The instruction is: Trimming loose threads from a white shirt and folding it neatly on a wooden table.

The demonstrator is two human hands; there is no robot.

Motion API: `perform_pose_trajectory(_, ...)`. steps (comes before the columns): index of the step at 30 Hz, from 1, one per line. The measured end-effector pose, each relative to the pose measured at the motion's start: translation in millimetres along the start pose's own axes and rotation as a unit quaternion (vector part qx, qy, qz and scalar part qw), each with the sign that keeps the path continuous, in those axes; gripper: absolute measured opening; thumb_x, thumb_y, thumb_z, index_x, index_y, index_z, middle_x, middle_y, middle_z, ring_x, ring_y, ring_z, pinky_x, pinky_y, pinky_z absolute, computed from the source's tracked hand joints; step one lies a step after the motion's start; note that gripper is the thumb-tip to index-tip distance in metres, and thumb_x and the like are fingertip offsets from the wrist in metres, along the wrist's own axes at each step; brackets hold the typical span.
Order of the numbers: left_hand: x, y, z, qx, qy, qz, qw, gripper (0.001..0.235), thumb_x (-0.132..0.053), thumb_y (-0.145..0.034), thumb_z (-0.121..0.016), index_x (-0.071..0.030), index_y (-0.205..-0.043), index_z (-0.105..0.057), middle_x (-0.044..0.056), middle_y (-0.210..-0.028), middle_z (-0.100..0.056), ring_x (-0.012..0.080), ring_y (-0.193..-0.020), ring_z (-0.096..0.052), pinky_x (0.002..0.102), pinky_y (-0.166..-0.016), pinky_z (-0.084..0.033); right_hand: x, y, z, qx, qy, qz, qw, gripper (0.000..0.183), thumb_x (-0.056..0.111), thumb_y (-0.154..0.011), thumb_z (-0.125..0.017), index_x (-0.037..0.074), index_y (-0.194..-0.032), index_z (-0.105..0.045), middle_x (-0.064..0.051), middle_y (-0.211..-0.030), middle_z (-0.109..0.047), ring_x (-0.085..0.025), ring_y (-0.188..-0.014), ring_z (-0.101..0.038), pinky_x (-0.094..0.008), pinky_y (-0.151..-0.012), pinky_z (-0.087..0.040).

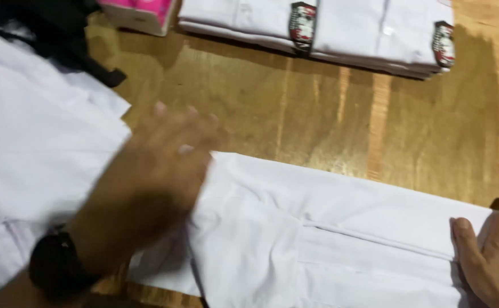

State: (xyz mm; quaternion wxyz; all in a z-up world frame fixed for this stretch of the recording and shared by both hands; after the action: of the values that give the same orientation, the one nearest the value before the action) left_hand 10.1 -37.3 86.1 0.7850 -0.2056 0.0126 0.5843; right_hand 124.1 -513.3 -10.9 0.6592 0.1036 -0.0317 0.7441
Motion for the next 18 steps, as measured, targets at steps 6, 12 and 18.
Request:
perform_pose_trajectory(6, 79.3, 21.9, 5.9, 0.092, 0.161, 0.204, 0.961, 0.057, -0.018, -0.076, -0.063, -0.012, -0.133, -0.065, 0.007, -0.121, -0.068, 0.0212, -0.098, -0.069, 0.036, -0.083, -0.054, 111.3, -1.9, 10.5, 0.002, -0.133, 0.189, 0.973, 0.090, 0.025, -0.088, -0.050, -0.004, -0.163, -0.009, -0.030, -0.167, -0.011, -0.041, -0.155, -0.011, -0.050, -0.122, -0.007)
perform_pose_trajectory(12, 80.9, 18.0, -18.4, 0.102, 0.221, 0.027, 0.970, 0.048, -0.012, -0.079, -0.061, -0.015, -0.127, -0.069, 0.006, -0.128, -0.070, 0.0238, -0.115, -0.067, 0.036, -0.097, -0.049, 262.8, 26.3, -2.8, 0.140, -0.067, 0.450, 0.880, 0.092, 0.044, -0.088, -0.063, 0.008, -0.163, -0.022, -0.020, -0.172, -0.013, -0.035, -0.158, -0.011, -0.047, -0.123, -0.011)
perform_pose_trajectory(18, 87.2, 29.0, -30.4, 0.021, 0.231, 0.026, 0.972, 0.019, 0.001, -0.088, -0.054, -0.009, -0.098, -0.066, 0.005, -0.111, -0.060, 0.0228, -0.096, -0.063, 0.035, -0.078, -0.049, 350.0, 41.3, -39.5, 0.166, -0.124, 0.573, 0.793, 0.083, 0.051, -0.102, -0.049, 0.002, -0.162, -0.020, -0.025, -0.170, -0.017, -0.039, -0.158, -0.014, -0.050, -0.127, -0.010)
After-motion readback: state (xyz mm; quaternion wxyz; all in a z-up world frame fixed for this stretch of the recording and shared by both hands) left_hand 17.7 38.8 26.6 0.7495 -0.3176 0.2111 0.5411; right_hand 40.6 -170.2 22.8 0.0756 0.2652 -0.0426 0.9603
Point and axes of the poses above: each hand's wrist, its own y-axis away from the middle knuckle, its own z-axis out of the back of the hand, x = y × z, the point moved 4 cm from there along -y, towards the middle knuckle
